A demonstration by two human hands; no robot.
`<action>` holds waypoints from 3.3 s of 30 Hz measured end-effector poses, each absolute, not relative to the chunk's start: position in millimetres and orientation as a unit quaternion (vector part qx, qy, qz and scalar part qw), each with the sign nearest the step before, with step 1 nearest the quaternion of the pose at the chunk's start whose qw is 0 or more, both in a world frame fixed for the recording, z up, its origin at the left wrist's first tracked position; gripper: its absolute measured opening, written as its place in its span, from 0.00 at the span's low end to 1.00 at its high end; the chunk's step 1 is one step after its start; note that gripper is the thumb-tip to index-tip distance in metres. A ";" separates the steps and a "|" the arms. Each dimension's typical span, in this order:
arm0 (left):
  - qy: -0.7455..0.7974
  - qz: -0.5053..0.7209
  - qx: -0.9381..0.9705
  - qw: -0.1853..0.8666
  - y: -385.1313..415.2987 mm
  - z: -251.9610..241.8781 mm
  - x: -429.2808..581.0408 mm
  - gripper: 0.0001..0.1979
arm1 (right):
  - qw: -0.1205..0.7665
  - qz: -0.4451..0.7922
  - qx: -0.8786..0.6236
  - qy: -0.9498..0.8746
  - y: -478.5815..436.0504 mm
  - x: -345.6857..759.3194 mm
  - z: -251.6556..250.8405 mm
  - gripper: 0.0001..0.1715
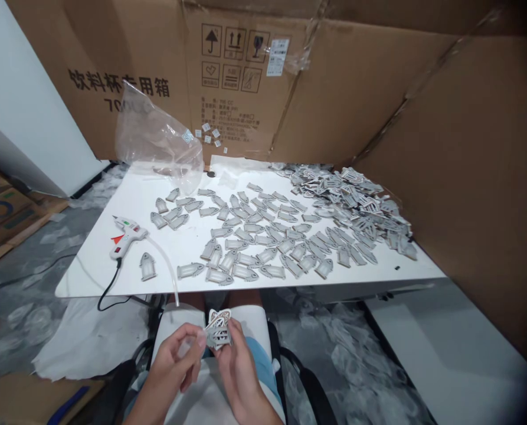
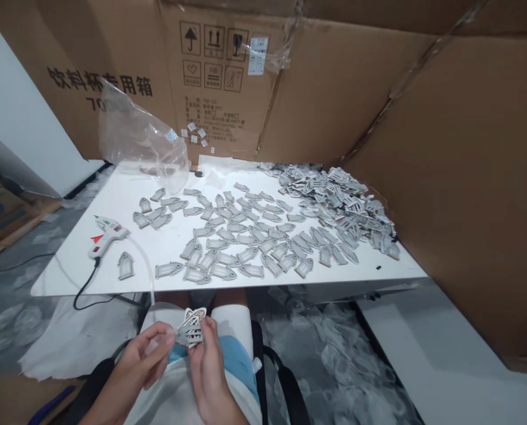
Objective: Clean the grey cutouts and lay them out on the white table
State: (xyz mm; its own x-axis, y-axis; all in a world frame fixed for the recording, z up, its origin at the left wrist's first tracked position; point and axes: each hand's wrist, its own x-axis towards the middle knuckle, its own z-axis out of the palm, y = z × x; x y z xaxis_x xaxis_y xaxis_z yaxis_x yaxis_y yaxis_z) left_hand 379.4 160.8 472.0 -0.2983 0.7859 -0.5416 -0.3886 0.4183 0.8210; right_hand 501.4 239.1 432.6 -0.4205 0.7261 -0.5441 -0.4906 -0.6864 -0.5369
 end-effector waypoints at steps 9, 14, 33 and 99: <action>0.632 0.486 0.235 0.555 162.9 466.2 376.6 0.29 | 0.370 0.814 -0.406 -0.187 234.0 501.6 433.1 0.19; 0.597 0.496 0.210 0.595 165.0 471.8 379.3 0.29 | 0.372 0.802 -0.425 -0.193 234.5 502.0 431.9 0.20; 0.648 0.487 0.223 0.542 166.3 476.2 379.6 0.23 | 0.359 0.785 -0.461 -0.208 234.9 502.8 435.8 0.24; 0.705 0.369 0.349 0.495 181.7 470.7 360.8 0.25 | 0.371 0.785 -0.473 -0.147 247.8 505.7 422.1 0.25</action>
